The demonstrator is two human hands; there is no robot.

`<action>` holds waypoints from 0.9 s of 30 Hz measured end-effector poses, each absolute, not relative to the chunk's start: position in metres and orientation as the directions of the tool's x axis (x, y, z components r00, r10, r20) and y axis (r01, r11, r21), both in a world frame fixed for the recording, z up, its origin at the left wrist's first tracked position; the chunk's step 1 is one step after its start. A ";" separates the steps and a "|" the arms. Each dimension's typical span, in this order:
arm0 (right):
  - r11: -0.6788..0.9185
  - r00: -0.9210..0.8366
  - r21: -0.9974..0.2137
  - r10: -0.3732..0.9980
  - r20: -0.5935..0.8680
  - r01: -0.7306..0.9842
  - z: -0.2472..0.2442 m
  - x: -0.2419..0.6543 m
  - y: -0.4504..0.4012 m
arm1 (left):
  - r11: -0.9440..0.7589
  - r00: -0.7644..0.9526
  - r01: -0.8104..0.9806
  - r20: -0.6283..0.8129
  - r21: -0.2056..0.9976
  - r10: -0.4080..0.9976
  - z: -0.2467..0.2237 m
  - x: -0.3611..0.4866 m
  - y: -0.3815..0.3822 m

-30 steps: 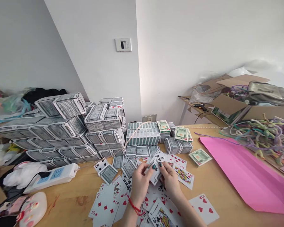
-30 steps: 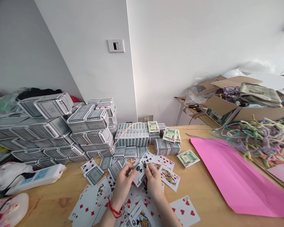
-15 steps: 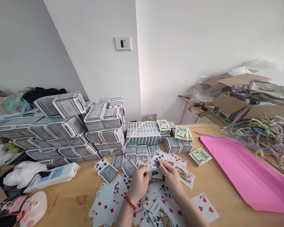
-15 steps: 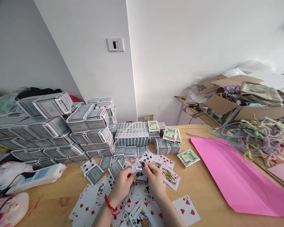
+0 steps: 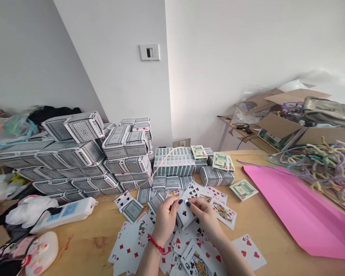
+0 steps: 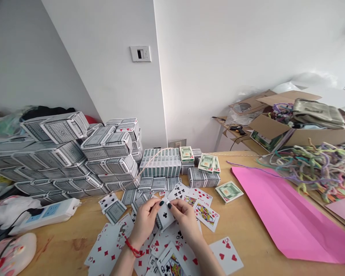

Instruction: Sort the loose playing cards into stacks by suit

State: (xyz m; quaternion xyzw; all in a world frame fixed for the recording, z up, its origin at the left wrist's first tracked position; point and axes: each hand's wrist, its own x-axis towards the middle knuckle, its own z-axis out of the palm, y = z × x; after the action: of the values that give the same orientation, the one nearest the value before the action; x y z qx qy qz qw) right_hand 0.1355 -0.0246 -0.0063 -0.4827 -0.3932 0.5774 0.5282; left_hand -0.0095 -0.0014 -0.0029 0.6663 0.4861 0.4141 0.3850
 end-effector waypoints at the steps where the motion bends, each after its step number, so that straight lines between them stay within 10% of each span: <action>1: -0.126 0.024 -0.965 0.991 -0.135 -0.229 -0.005 0.135 -0.025 | -0.247 0.191 0.317 0.194 0.916 0.962 -0.003 -0.009 -0.001; 12: -0.068 0.211 -0.962 0.969 -0.126 -0.263 -0.008 0.132 -0.025 | 0.007 0.145 0.090 -0.020 0.996 0.989 0.003 -0.002 -0.009; 27: -0.045 0.148 -0.948 0.984 -0.095 -0.314 -0.014 0.131 -0.027 | -0.064 0.140 0.095 0.051 0.993 0.989 0.005 0.003 -0.012</action>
State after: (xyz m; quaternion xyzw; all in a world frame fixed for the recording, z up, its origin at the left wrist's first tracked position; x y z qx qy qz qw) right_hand 0.1306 -0.0269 -0.0142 -0.4717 -0.3554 0.5475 0.5928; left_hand 0.0028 -0.0124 0.0049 0.5718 0.4739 0.4531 0.4932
